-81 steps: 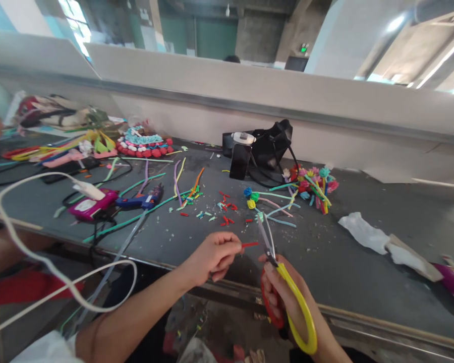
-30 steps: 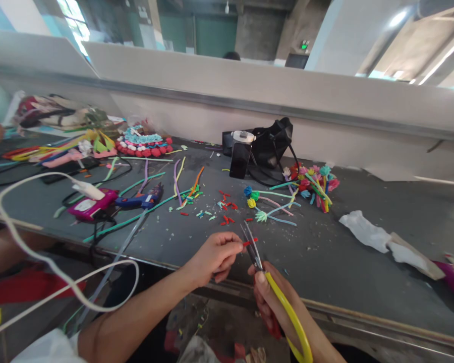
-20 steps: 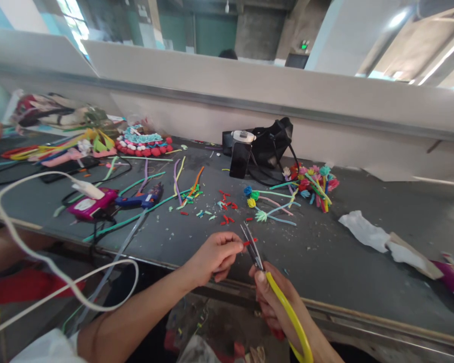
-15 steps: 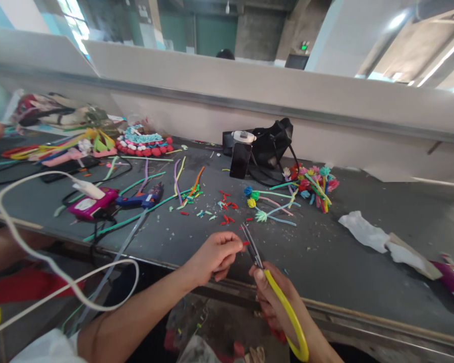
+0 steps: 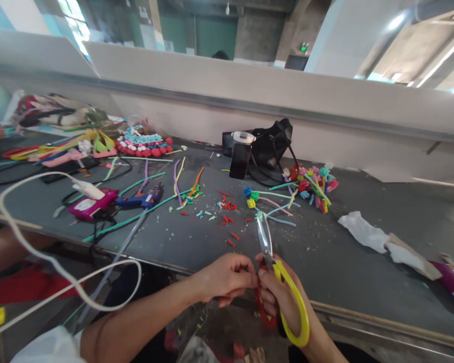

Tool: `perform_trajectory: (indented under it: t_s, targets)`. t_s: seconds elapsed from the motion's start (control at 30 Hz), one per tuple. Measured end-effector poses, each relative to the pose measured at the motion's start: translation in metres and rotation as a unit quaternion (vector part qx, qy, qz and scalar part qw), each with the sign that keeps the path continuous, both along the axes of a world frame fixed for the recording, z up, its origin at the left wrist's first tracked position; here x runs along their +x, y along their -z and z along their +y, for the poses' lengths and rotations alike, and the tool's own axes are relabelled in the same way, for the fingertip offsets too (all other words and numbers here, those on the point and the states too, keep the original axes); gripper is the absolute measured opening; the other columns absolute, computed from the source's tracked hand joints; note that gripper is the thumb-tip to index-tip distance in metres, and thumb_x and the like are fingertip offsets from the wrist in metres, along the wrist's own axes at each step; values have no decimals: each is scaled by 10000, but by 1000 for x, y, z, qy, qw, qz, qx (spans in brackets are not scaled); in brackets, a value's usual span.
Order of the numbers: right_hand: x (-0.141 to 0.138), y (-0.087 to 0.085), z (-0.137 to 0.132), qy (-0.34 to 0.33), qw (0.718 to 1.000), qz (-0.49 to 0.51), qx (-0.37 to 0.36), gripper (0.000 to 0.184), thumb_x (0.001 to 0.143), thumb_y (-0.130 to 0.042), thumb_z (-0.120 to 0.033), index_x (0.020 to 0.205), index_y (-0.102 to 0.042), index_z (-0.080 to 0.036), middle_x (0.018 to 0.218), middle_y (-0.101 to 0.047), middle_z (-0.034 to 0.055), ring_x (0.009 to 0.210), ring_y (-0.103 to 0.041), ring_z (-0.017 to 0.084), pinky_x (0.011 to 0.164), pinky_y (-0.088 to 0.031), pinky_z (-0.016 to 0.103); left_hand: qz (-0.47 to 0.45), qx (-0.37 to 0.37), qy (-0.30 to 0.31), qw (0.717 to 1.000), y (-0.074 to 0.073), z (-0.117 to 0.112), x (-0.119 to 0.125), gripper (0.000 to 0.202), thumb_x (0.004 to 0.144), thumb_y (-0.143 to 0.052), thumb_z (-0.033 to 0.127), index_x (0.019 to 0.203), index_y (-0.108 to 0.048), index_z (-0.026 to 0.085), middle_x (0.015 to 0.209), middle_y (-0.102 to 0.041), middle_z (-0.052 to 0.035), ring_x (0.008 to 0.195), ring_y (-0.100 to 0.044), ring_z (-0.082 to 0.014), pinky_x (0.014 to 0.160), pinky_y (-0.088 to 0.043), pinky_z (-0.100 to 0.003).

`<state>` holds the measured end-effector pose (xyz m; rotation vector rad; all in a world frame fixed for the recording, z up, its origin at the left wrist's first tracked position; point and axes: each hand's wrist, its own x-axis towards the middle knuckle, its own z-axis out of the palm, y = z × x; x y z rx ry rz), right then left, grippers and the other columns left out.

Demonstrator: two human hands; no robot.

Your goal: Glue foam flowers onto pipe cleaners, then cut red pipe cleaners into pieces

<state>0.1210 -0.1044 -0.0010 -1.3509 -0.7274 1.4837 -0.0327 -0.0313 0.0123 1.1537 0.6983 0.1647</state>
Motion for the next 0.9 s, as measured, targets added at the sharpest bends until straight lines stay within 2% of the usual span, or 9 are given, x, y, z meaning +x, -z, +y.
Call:
perform_trajectory:
  t_s: [0.13,0.23,0.37,0.5,0.9]
  targets:
    - [4,1,0,23,999,-21,12,527,746,-706,-529,1116,-506,-212,460,-356,-142,341,-280,34,327,-267,142,-11,0,1,1000,-1,4,-4,321,769,-675,468,811,-512,194,384,-371,127,279,-245,-45,269,-281,-148]
    - [6,0,0,30,999,-14,15,507,768,-700,-536,1120,-504,-228,522,-402,-123,359,-314,34,329,-285,140,-30,-3,-42,999,-4,12,-9,252,793,-645,410,804,-524,189,372,-362,125,271,-215,-42,266,-268,-147]
    - [6,-3,-4,-24,998,-56,1,511,825,-575,-656,1091,-496,-226,597,-463,-88,352,-344,43,300,-313,162,-79,-2,-148,986,-8,21,-12,221,811,-629,385,802,-534,186,363,-346,126,273,-183,-42,264,-257,-150]
    - [1,-5,-10,-90,992,-90,2,588,831,-479,-736,1125,-452,-227,583,-458,-87,354,-356,50,305,-289,156,-104,4,-195,975,-8,24,-11,201,830,-616,364,812,-546,177,366,-344,126,274,-167,-38,266,-255,-152]
    - [-7,-5,-11,-108,990,-94,19,591,825,-487,-740,1109,-459,-222,552,-438,-94,346,-335,49,319,-247,161,-88,-10,-167,982,-6,20,-9,193,831,-615,362,840,-542,183,358,-348,128,270,-169,-43,262,-252,-153]
